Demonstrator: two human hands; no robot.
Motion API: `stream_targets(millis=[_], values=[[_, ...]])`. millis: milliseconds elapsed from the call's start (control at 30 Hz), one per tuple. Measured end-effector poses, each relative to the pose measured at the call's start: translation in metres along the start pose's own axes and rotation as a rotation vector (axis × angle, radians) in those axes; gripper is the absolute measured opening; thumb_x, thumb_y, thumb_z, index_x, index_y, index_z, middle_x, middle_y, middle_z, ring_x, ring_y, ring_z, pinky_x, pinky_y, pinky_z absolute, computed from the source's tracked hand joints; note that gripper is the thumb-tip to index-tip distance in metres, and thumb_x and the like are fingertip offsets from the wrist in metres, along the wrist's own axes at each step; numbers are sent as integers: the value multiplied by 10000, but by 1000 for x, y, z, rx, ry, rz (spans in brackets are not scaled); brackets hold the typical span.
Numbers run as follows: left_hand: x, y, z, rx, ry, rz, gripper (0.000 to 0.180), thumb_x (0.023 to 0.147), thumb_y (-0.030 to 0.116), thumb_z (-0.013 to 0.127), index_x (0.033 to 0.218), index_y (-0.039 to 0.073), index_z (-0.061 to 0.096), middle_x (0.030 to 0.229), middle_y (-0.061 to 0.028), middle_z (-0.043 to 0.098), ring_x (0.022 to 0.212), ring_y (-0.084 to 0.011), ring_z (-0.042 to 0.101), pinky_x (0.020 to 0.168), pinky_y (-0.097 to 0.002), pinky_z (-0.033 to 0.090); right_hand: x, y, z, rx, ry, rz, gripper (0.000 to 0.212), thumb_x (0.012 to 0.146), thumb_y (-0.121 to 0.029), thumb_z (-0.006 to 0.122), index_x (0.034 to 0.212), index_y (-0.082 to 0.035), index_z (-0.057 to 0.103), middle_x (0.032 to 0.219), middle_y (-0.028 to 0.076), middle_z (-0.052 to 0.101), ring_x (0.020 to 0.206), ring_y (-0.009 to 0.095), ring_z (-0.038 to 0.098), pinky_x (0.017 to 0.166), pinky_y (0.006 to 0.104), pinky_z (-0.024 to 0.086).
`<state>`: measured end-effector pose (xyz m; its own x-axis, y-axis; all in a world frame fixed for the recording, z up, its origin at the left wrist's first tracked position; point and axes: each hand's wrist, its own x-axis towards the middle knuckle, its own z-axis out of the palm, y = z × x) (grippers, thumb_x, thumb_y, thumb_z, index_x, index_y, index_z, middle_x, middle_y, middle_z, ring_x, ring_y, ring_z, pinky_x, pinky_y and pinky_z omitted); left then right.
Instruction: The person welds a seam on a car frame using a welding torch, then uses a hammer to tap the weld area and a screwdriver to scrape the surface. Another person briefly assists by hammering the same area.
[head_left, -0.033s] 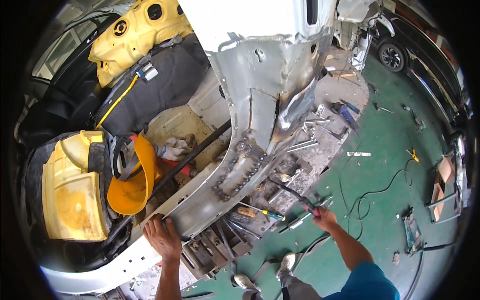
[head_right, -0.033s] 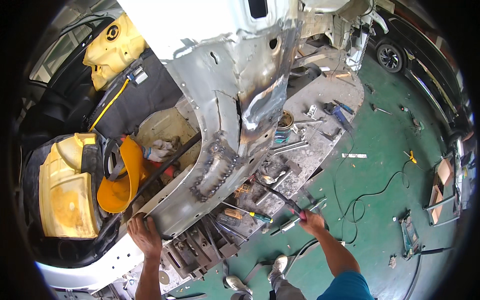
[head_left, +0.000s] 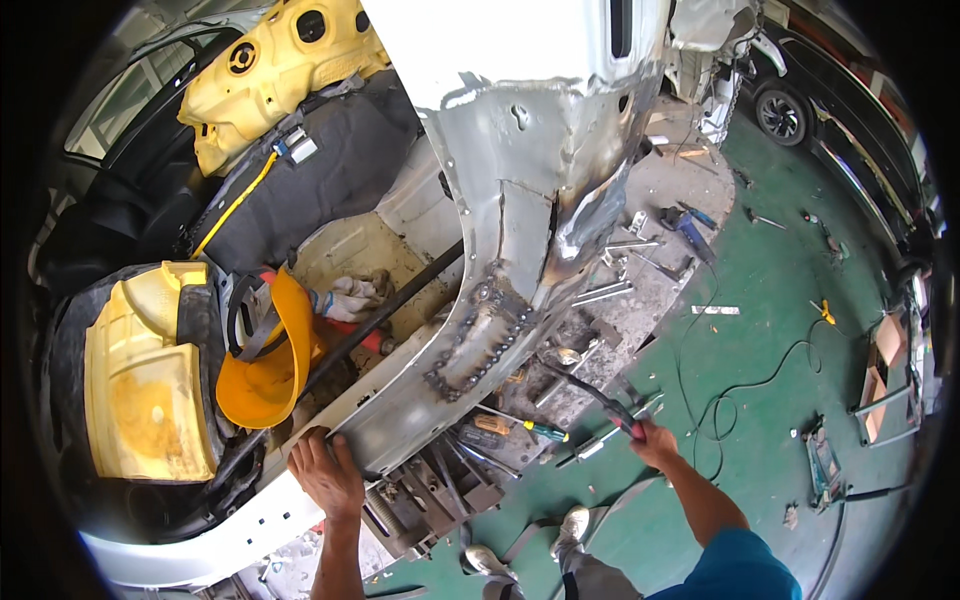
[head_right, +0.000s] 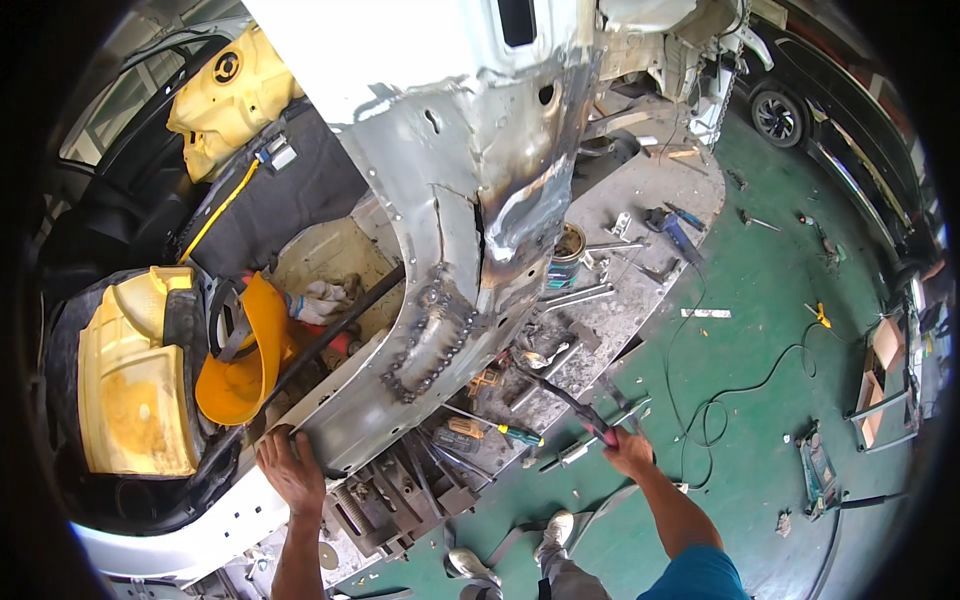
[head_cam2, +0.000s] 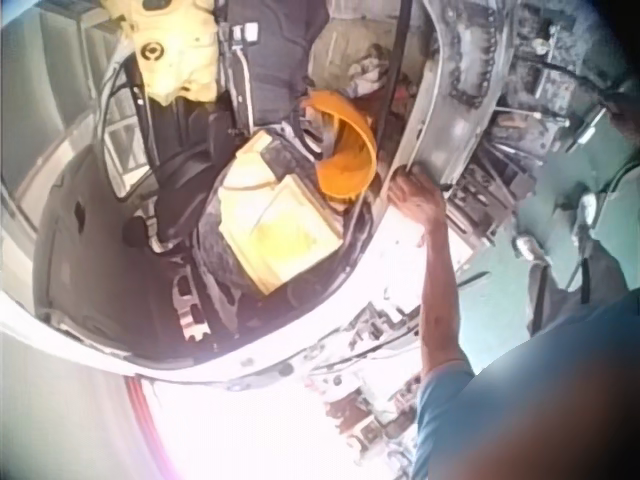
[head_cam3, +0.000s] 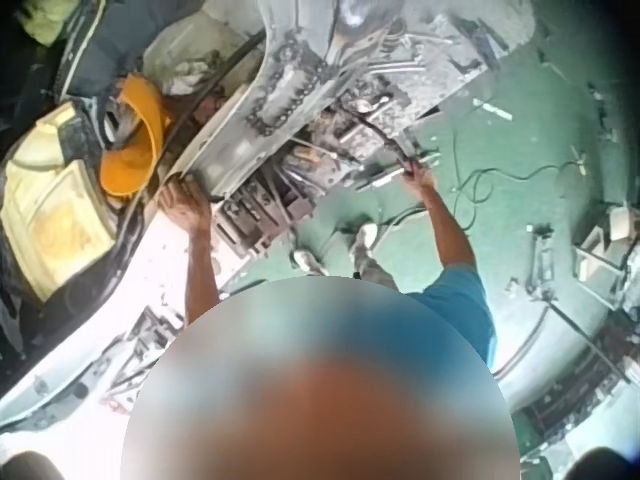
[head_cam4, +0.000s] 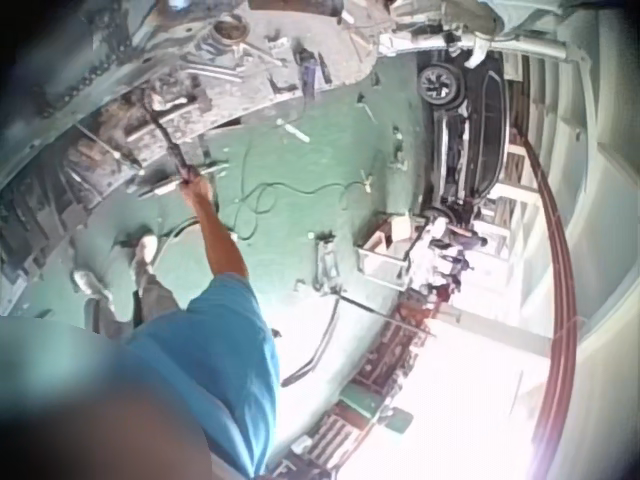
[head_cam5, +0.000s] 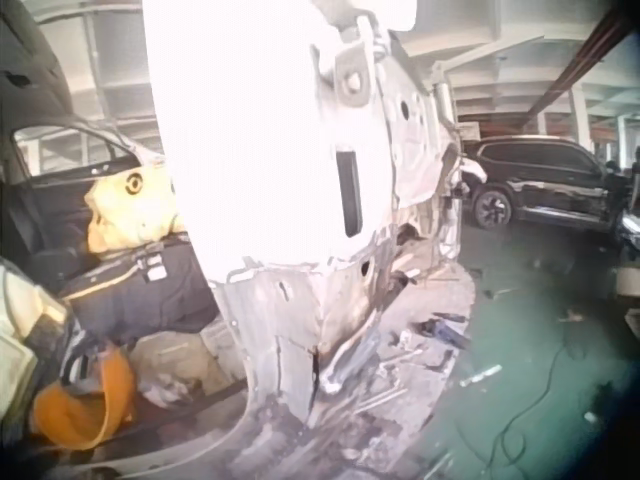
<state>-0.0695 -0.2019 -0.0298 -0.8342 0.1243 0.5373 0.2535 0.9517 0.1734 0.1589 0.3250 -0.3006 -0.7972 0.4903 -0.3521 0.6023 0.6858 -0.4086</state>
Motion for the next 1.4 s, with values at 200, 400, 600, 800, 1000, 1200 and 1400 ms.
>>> stream_targets(millis=[200, 400, 600, 800, 1000, 1200, 1400], values=[[-2, -2, -1, -51, 29, 5, 267, 1000, 213, 662, 1170, 7, 668, 1091, -178, 657, 1074, -405, 595, 1027, -523, 414, -139, 61, -53, 300, 104, 213, 528, 721, -309, 904, 1191, -119, 757, 948, 124, 771, 869, 326, 740, 824, 444, 584], [-4, -6, -2, -95, 49, 32, 353, 1001, 224, 672, 1262, -14, 685, 1134, -188, 683, 1117, -404, 608, 1080, -537, 406, -226, 2, -130, 244, -95, 98, 530, 770, -455, 933, 1094, -73, 761, 835, 92, 735, 750, 247, 687, 748, 402, 566], [-4, -11, -4, -152, 70, 71, 409, 991, 228, 679, 1330, 0, 657, 1254, -189, 685, 1181, -394, 613, 1119, -542, 400, -257, -116, -144, 561, 21, -155, 394, 839, -235, 929, 1131, -26, 767, 854, 47, 758, 768, 118, 656, 740, 337, 572], [-9, -20, -10, -304, 185, 208, 389, 1013, 215, 662, 1342, 13, 619, 1321, -200, 647, 1199, -420, 602, 1124, -570, 411, -266, -222, -107, 465, -6, -226, 576, 839, -268, 921, 1321, -35, 709, 1044, 149, 782, 927, 232, 730, 890, 392, 593], [-12, -36, -17, -473, 133, 248, 355, 1006, 184, 678, 1313, 10, 638, 1261, -209, 656, 1159, -440, 599, 1084, -571, 428, -236, -200, -67, 252, -82, -305, 615, 729, -259, 882, 1301, -87, 736, 1008, 178, 785, 954, 356, 763, 864, 423, 595], [-10, -35, -11, -384, 91, 266, 372, 1020, 200, 682, 1329, -5, 648, 1211, -204, 677, 1099, -433, 613, 1054, -551, 426, -140, -138, -32, -40, -63, 50, 476, 741, -360, 805, 1181, -178, 789, 1046, 147, 796, 1037, 372, 761, 883, 497, 603], [-10, -29, -6, -227, 31, 249, 395, 1077, 265, 645, 1354, -17, 644, 1224, -198, 680, 1148, -422, 624, 1059, -554, 415, 46, -153, 0, -32, -134, 219, 463, 789, -342, 765, 1226, -191, 777, 1221, 135, 790, 1172, 376, 748, 953, 518, 608]])
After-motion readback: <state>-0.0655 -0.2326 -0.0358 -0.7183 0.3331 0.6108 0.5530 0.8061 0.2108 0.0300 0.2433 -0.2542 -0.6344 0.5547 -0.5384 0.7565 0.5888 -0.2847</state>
